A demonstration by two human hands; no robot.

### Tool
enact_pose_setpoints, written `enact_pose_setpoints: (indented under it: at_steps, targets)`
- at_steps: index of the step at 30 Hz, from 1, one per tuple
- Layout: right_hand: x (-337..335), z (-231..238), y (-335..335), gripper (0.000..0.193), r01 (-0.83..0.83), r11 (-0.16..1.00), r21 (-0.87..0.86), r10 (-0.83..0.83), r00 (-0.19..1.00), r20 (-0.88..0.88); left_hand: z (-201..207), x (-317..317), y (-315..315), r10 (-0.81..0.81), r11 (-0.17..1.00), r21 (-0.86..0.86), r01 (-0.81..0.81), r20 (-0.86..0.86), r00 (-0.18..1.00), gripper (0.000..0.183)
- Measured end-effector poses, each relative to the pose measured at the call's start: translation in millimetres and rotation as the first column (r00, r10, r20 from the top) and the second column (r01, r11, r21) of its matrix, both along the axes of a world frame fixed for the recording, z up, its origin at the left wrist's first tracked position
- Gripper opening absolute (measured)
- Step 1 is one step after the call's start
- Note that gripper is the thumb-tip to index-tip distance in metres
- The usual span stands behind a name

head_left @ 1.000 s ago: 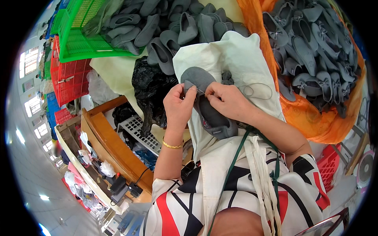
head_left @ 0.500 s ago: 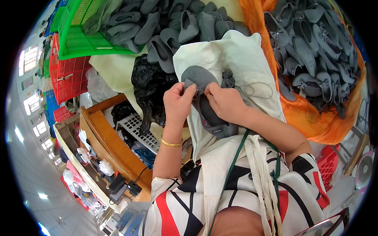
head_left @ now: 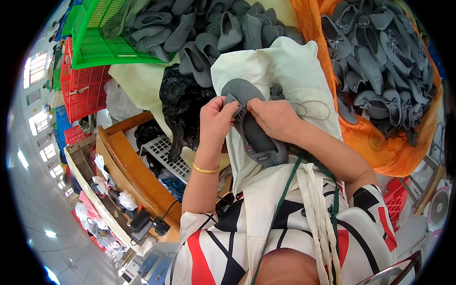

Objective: The person sits and sews a decorative bow onto the front of a grey slipper using a needle and thread. They pull the thread through the fabric, tie a knot to secure the bow, and trim the excess thread. The person then places the finished slipper into a green basket and picks up another slipper to repeat the process.

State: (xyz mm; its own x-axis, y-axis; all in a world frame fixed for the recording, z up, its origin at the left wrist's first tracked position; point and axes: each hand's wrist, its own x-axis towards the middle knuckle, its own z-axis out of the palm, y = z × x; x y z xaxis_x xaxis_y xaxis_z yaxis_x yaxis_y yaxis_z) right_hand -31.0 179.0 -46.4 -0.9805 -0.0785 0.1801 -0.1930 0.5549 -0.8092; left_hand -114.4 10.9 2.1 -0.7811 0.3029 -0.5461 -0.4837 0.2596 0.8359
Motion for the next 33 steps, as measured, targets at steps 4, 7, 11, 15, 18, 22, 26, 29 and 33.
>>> enact_pose_setpoints:
  at_steps: [4,7,11,15,18,22,26,29,33]
  targets:
    - [-2,-1,4,0.013,-0.032,0.999,0.022,0.032,0.999,0.01,1,-1,1,-0.018,0.999,-0.035,0.018,-0.018,1.0,0.007]
    - [-4,1,6,0.012,-0.063,0.997,0.037,0.061,0.997,0.047,0,-3,-1,-0.039,0.998,-0.04,0.038,-0.013,0.999,0.008]
    - [-6,5,6,0.01,-0.071,0.997,0.018,0.069,0.995,0.065,1,-7,-3,-0.068,0.997,-0.039,0.069,0.022,0.997,0.009]
    - [-3,5,-2,0.01,0.011,0.999,-0.033,-0.009,0.999,0.052,4,-10,-2,-0.091,0.996,-0.016,0.092,0.063,0.994,0.01]
    - [-1,1,-9,0.011,0.055,0.998,-0.025,-0.054,0.998,0.044,4,-9,-2,-0.054,0.998,0.016,0.053,0.094,0.994,0.012]
    - [-1,3,-15,0.012,0.103,0.994,-0.044,-0.101,0.993,0.054,0,-10,-8,-0.041,0.996,0.085,0.03,0.131,0.991,0.009]
    - [-7,10,-20,0.014,0.193,0.948,-0.253,-0.154,0.974,0.164,-2,-8,-8,-0.036,0.994,0.108,0.023,0.115,0.993,0.01]
    - [-24,15,-17,0.014,0.206,0.865,-0.457,-0.077,0.956,0.283,-5,-7,-9,-0.024,0.994,0.11,0.013,0.102,0.995,0.011]
    - [-33,28,5,0.01,0.101,0.944,-0.314,-0.013,0.963,0.271,-7,-4,-7,-0.007,0.997,0.072,0.003,0.058,0.998,0.012]
